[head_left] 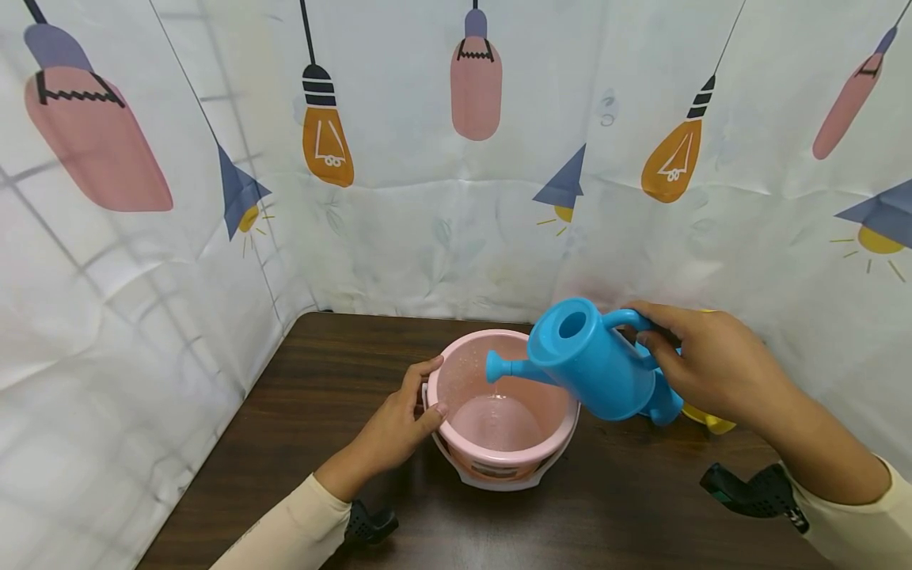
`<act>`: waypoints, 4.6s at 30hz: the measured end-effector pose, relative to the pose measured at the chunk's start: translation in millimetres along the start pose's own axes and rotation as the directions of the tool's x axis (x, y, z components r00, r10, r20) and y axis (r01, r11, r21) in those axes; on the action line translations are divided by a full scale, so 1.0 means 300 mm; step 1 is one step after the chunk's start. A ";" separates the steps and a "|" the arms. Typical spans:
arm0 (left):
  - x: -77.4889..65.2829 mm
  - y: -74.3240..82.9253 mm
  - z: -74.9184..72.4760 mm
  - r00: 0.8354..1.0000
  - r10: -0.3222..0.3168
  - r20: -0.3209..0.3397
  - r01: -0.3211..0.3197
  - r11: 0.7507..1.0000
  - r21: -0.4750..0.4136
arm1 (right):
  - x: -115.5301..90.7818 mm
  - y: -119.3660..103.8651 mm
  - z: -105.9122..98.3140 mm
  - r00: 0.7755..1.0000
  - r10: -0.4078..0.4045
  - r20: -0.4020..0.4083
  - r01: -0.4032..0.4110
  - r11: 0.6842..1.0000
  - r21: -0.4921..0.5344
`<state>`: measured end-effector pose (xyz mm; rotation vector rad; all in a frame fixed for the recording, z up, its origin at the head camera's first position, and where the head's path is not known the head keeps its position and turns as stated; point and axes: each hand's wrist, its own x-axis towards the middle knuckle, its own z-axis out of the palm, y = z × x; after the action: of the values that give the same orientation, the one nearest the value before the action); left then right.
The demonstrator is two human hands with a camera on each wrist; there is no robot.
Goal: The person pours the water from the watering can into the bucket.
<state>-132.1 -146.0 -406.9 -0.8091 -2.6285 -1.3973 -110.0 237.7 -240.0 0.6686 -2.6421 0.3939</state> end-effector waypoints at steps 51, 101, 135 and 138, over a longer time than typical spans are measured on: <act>0.001 -0.003 0.001 1.000 0.001 -0.002 -0.001 1.000 0.015 | 0.002 -0.004 0.002 1.000 0.013 0.010 -0.013 1.000 -0.001; 0.002 -0.008 0.002 1.000 0.004 -0.002 -0.004 1.000 0.009 | 0.007 -0.013 0.003 1.000 0.004 0.001 -0.004 1.000 -0.013; 0.001 -0.005 0.002 1.000 0.021 -0.017 -0.021 1.000 0.012 | 0.009 -0.015 0.001 1.000 0.009 0.009 -0.009 1.000 -0.006; 0.001 -0.006 0.004 0.999 0.024 -0.026 -0.023 1.000 0.015 | 0.009 -0.015 0.002 1.000 0.008 0.006 -0.008 1.000 -0.001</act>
<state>-133.1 -145.7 -408.8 -0.8115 -2.5981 -1.3711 -110.1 232.7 -238.6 0.6606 -2.6510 0.3928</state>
